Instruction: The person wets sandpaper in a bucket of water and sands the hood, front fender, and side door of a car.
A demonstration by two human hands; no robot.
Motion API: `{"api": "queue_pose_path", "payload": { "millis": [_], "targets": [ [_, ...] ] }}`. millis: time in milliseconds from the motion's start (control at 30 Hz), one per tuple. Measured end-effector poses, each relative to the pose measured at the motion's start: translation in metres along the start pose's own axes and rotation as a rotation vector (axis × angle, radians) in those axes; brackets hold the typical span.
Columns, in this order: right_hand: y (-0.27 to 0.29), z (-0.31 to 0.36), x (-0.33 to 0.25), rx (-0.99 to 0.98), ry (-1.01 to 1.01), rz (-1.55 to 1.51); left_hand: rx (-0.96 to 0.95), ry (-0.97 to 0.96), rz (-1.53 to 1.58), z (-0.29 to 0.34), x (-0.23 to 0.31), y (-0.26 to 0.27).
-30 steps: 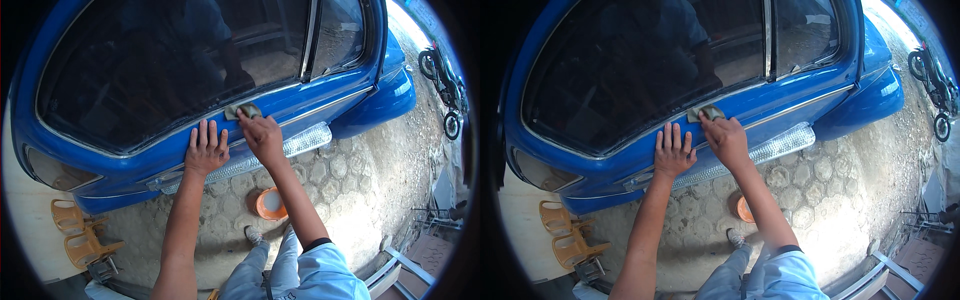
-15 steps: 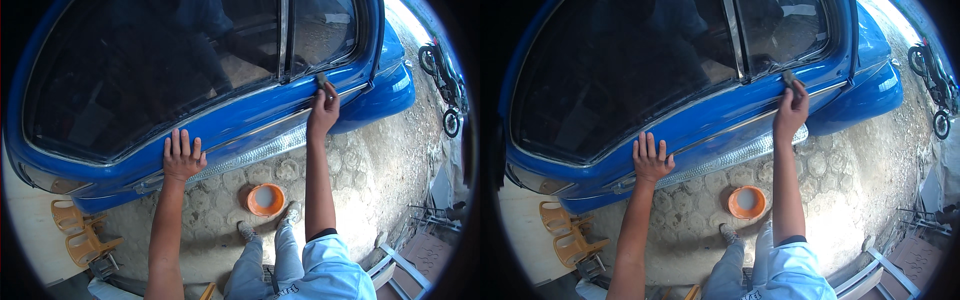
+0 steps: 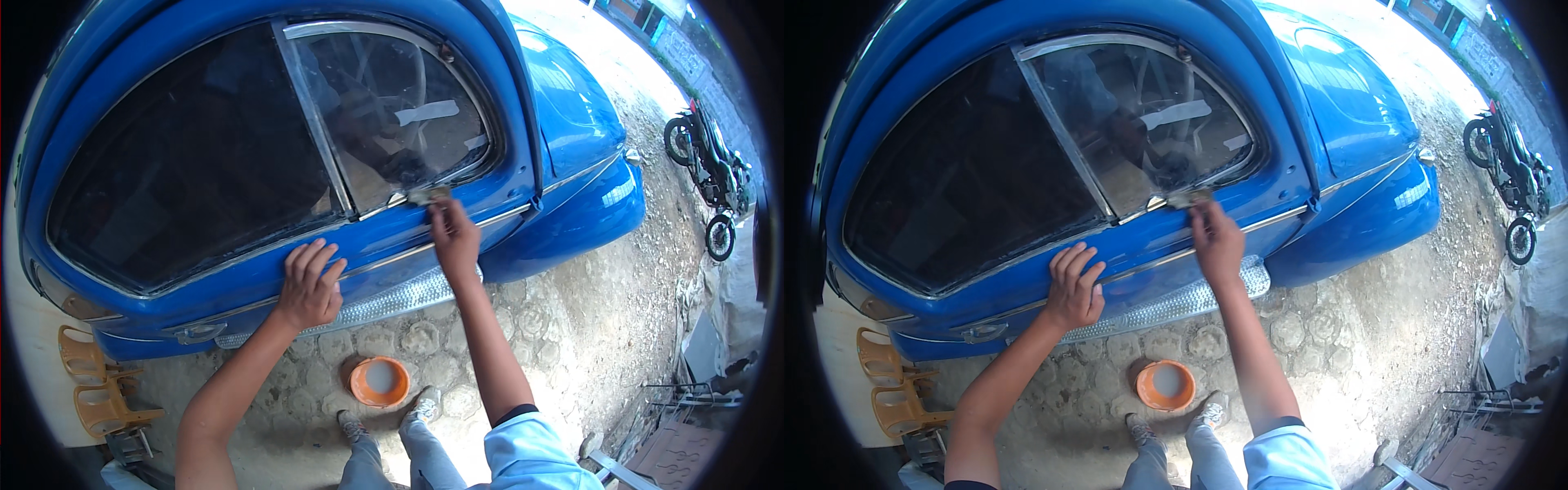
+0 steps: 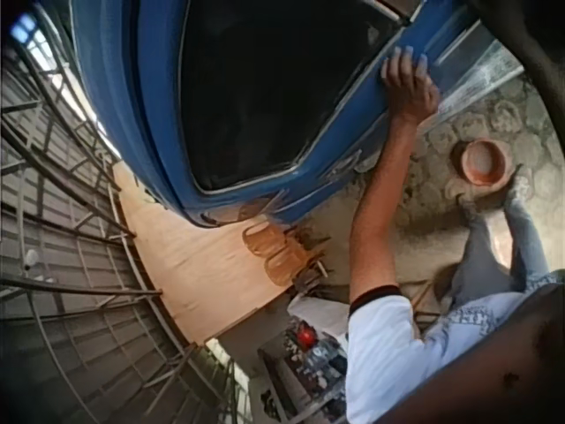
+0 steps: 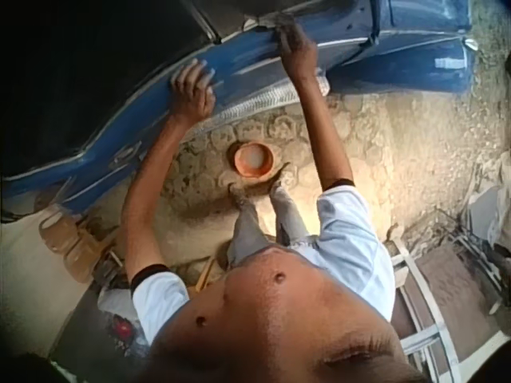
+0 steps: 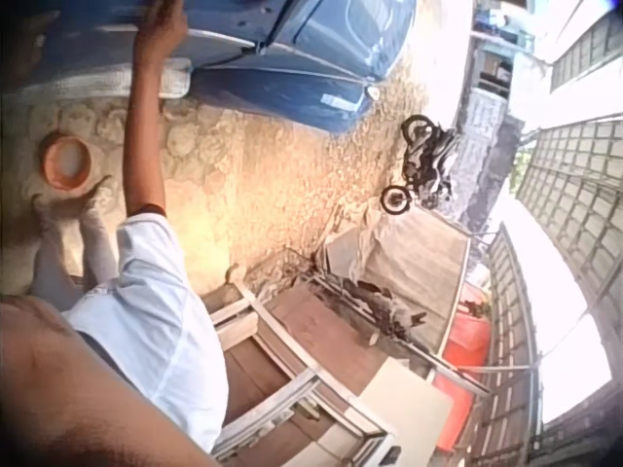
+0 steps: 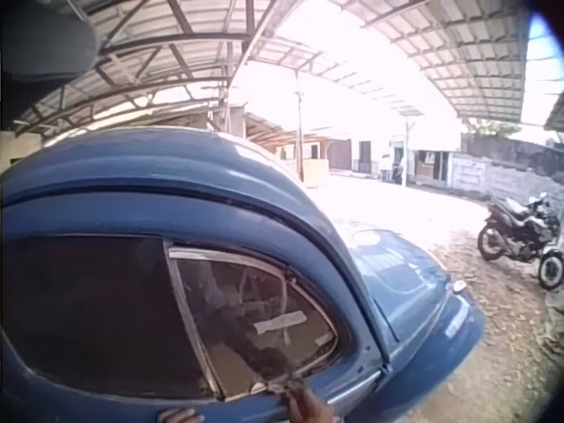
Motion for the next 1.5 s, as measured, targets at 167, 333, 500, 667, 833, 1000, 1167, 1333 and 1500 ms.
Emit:
{"api": "queue_pose_path", "payload": {
  "millis": [167,333,500,667,833,1000,1167,1333,1500],
  "targets": [
    [0.017,-0.012,-0.014,-0.179,0.428,0.154,0.001,-0.131,-0.217,-0.07,0.012,-0.041],
    [0.091,-0.066,0.044,0.193,0.175,0.234,0.052,-0.122,-0.389,-0.068,0.022,-0.067],
    [0.033,-0.033,0.015,0.068,0.243,0.171,0.077,-0.129,-0.549,-0.059,0.021,-0.078],
    [0.069,-0.071,0.016,0.061,0.452,0.33,0.066,-0.121,-0.546,-0.057,0.026,-0.085],
    [0.08,-0.072,0.021,0.106,0.328,0.419,0.066,-0.128,-0.558,-0.061,0.03,-0.084],
    [0.063,-0.064,0.002,-0.126,0.515,0.359,0.069,-0.121,-0.548,-0.057,0.023,-0.078],
    [0.099,-0.1,0.012,0.034,0.482,0.476,0.067,-0.125,-0.531,-0.06,0.024,-0.081],
    [0.069,-0.066,0.01,-0.15,0.532,0.432,0.05,-0.139,-0.552,-0.061,0.02,-0.08],
    [0.099,-0.088,0.014,-0.075,0.336,0.436,0.06,-0.133,-0.58,-0.059,0.02,-0.078]
  ]
}}
Point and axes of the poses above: each hand's wrist, its own z-axis away from the middle knuckle, its own y-axis out of the back of the hand, x = y × z, the point moved 1 cm from there along -z, towards the middle knuckle, and after that the axes turned 2 degrees about z, right-handed, at the moved point
